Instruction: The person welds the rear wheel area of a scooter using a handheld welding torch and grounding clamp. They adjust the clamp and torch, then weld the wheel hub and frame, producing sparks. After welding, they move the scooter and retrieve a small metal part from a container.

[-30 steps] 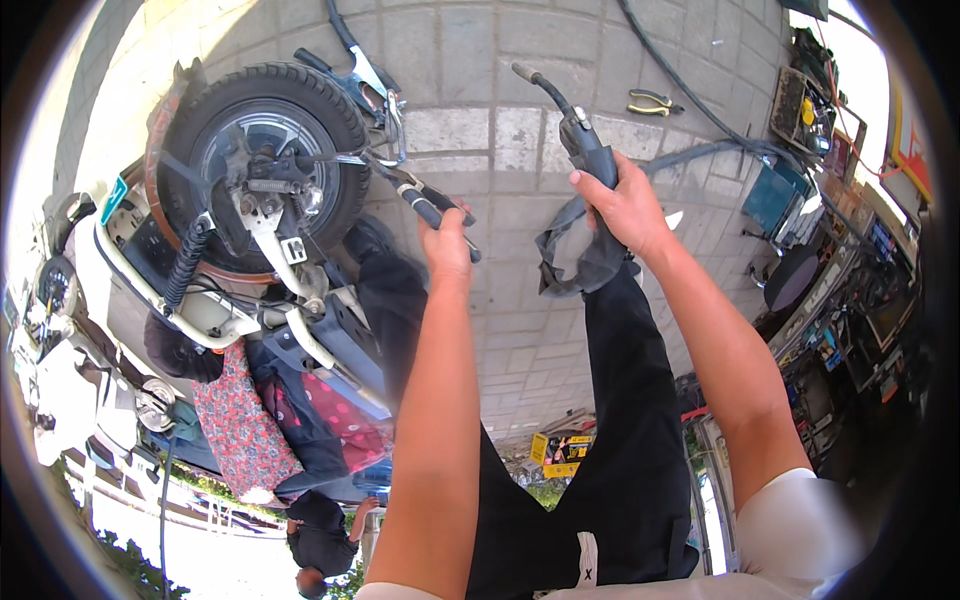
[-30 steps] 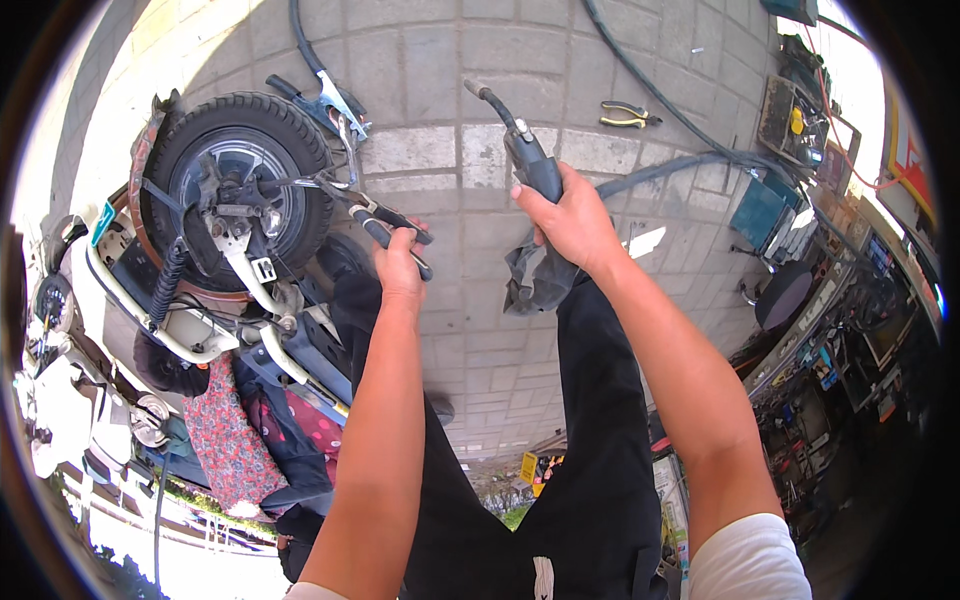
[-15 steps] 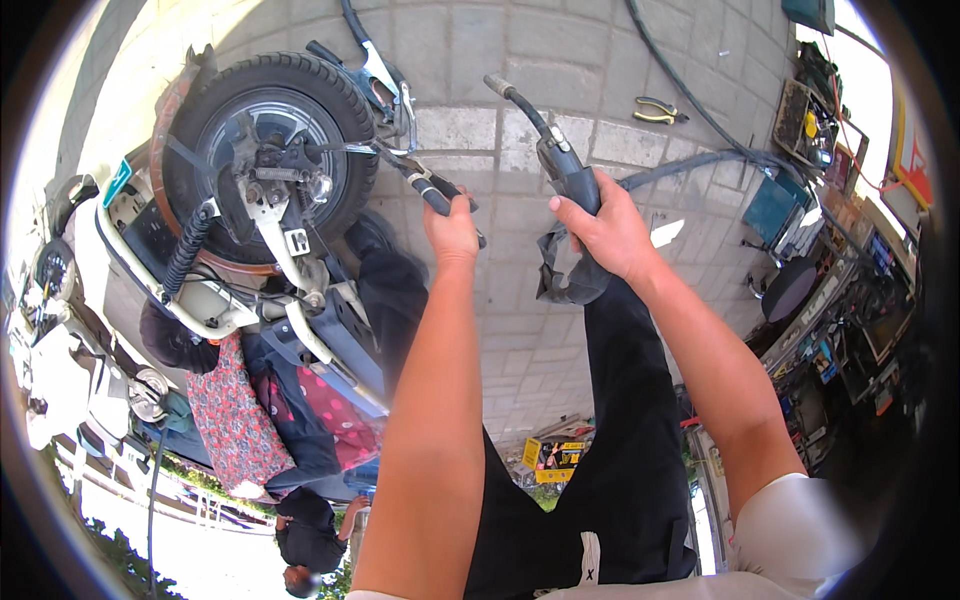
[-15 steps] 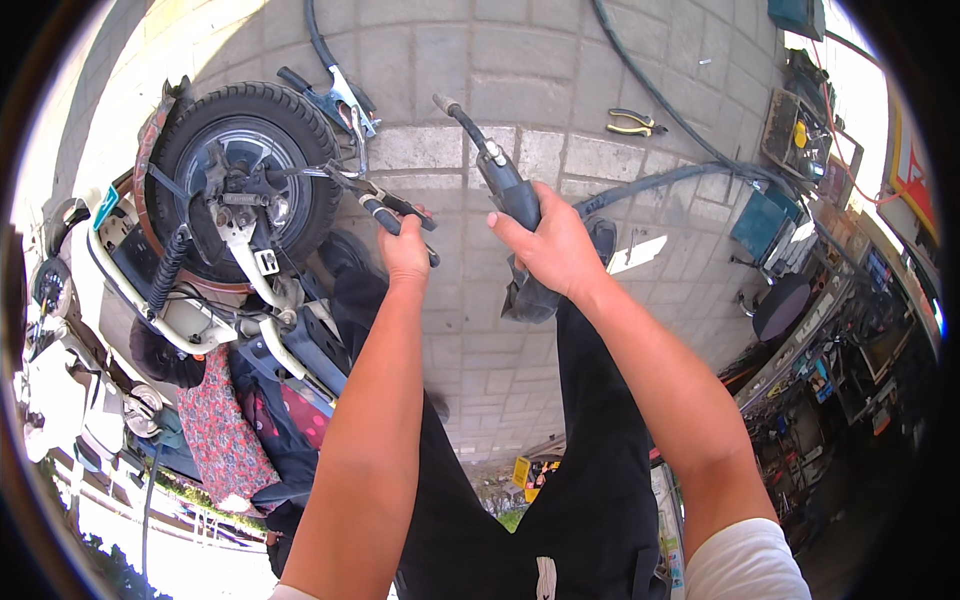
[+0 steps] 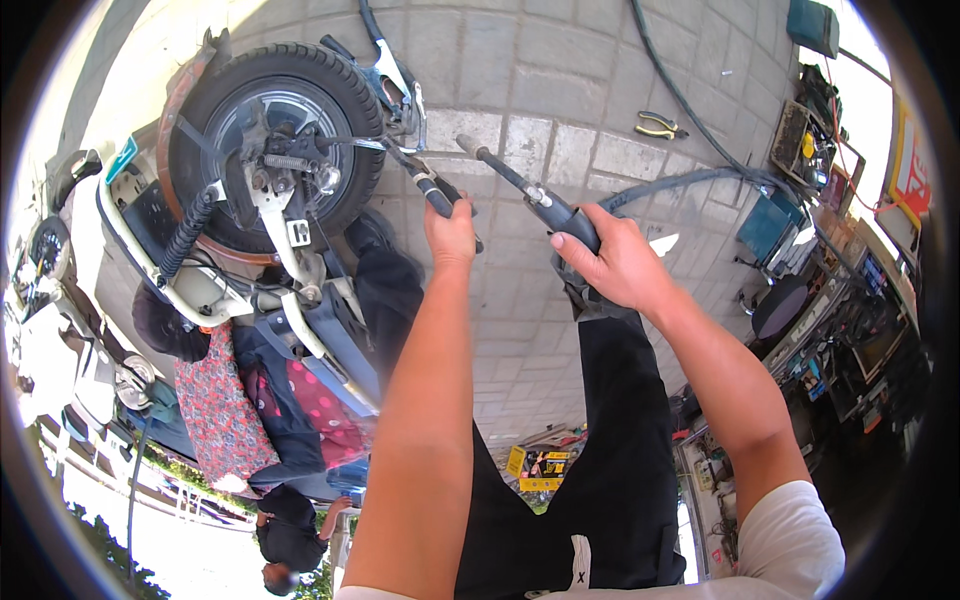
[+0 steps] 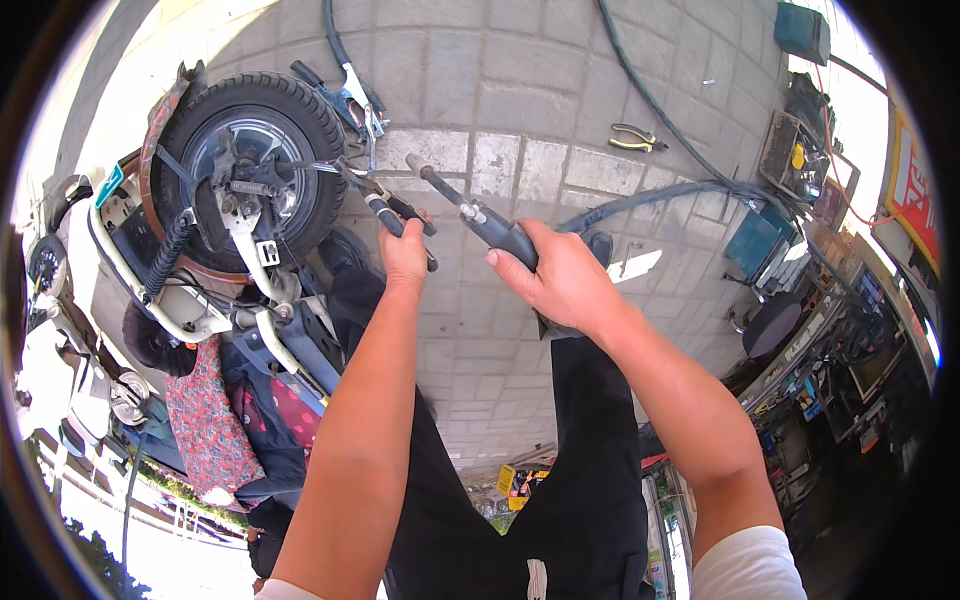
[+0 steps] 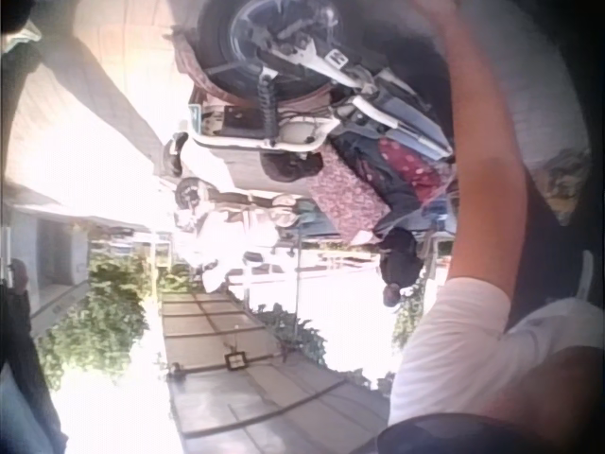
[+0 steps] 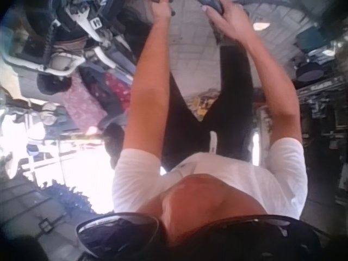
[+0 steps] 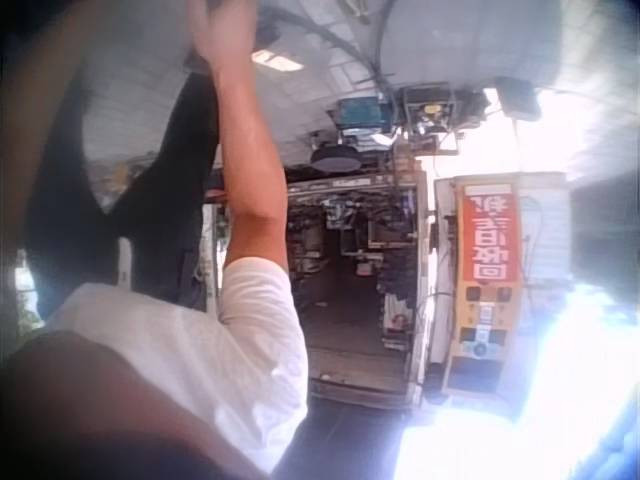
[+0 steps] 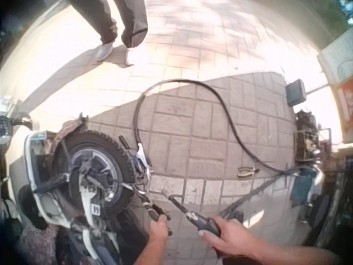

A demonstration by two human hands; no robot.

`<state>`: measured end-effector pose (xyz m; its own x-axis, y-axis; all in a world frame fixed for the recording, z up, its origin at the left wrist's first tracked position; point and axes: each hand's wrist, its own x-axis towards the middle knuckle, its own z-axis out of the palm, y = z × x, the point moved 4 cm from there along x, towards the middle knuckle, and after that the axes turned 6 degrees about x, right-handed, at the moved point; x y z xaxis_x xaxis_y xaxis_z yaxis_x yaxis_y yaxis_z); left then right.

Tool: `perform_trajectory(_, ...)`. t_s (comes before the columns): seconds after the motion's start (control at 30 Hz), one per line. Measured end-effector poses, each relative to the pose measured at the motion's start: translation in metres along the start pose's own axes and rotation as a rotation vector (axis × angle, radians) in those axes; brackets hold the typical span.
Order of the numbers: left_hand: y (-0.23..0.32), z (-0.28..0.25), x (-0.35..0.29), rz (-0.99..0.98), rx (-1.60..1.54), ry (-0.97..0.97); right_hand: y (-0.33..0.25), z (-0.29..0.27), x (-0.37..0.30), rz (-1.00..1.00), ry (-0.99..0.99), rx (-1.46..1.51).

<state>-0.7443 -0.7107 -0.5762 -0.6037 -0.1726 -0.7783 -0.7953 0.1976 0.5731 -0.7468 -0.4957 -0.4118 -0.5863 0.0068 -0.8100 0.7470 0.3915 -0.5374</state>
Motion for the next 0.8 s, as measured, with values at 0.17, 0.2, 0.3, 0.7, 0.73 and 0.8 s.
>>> perform_trajectory(0.17, -0.011, -0.006, 0.006, 0.003, 0.052, 0.022, -0.053, -0.045, 0.046, -0.229, 0.042, -0.593)
perform_trajectory(0.2, -0.014, -0.006, 0.006, 0.005, 0.066, 0.023, -0.068, -0.07, 0.053, -0.293, 0.066, -0.777)
perform_trajectory(0.3, -0.011, -0.002, 0.009, 0.006, 0.112, 0.024, -0.137, -0.164, 0.054, -0.399, 0.215, -1.141)
perform_trajectory(0.7, -0.005, -0.014, -0.006, -0.122, 0.411, -0.024, -0.243, -0.247, -0.002, -0.314, 0.291, -1.142)
perform_trajectory(0.73, 0.0, -0.016, -0.006, -0.102, 0.403, -0.019, -0.242, -0.234, 0.016, -0.311, 0.264, -1.137)
perform_trajectory(0.8, 0.01, -0.02, 0.004, -0.086, 0.402, -0.004, -0.228, -0.219, 0.049, -0.405, 0.19, -1.15)
